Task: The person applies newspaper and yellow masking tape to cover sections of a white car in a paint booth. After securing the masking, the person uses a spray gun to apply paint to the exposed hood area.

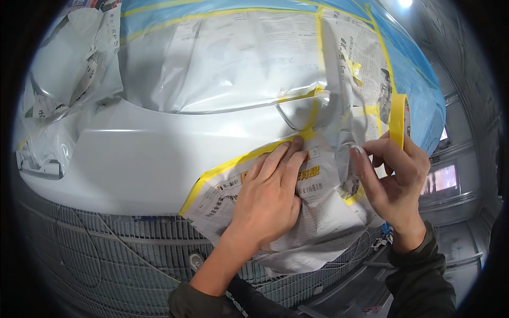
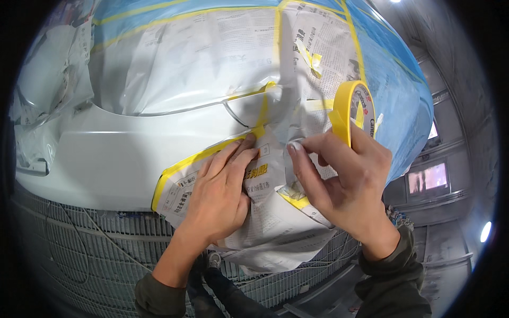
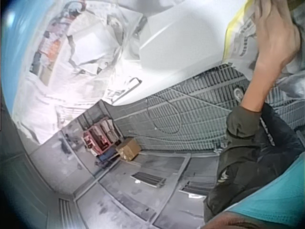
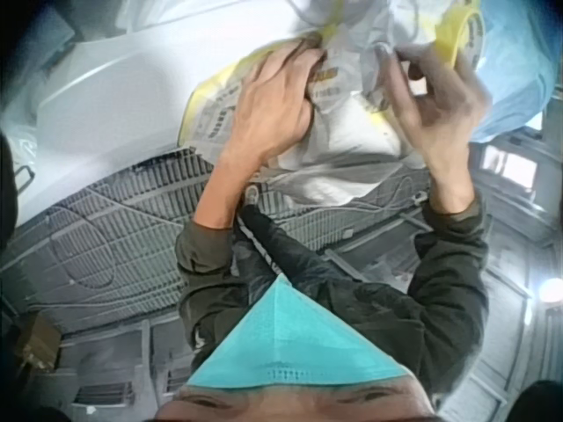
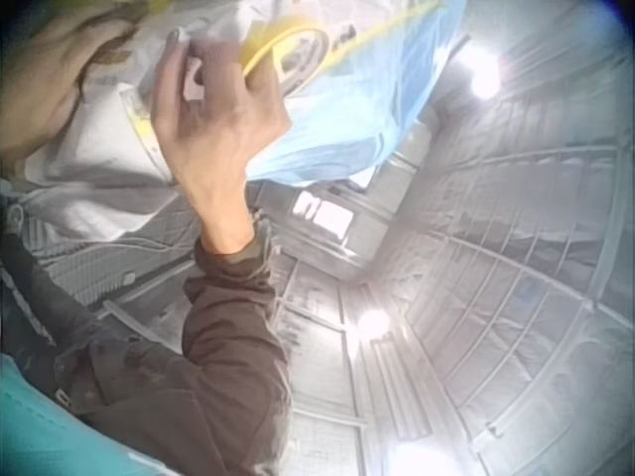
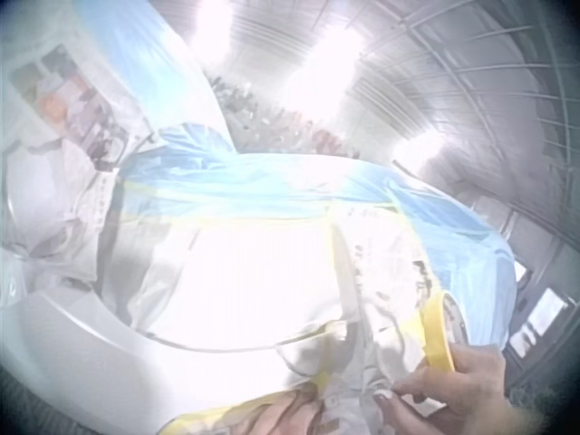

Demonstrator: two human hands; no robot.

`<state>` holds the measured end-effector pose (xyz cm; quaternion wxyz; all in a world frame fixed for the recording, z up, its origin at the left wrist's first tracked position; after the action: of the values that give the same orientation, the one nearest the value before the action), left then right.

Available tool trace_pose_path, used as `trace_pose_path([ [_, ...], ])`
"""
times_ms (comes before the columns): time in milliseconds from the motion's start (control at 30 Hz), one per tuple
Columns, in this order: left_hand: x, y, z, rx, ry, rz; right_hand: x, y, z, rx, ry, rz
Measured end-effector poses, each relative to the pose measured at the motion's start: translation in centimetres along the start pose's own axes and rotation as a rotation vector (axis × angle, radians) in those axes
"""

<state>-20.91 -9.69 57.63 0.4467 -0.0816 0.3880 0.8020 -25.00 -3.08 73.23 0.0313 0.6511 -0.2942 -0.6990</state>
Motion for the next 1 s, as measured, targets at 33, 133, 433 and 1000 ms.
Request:
trace_pose_path([
  [33,0.1,0.1,0.0,-0.01,-0.02,-0.025,-0.3,-0.3,0.0,0.007,-0.001,0.006],
  [133,0.2,0.3,0.1,-0.027,-0.085,-0.068,-0.7,-1.2,0.2,0.025,0.008,0.006],
  [433,0.1,0.5,0.6,-0.044,-0.092,-0.03,-1.8,-3.1,0.5,0.058,0.028,-0.027],
  [1000,-0.1,-5.0,1.8,-0.105,-0.233,0.041,-3.4,-12.6,3.0,0.324,0.365,-0.508],
])
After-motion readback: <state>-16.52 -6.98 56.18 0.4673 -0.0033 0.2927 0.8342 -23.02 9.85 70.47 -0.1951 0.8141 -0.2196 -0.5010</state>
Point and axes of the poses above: each hand's wrist, its own y-axis towards the middle knuckle, its own x-axis out of the palm, z = x × y, the point moved 10 cm from there along y, towards the middle knuckle, and after that the axes turned 5 degrees about y, right-handed, at the moved point
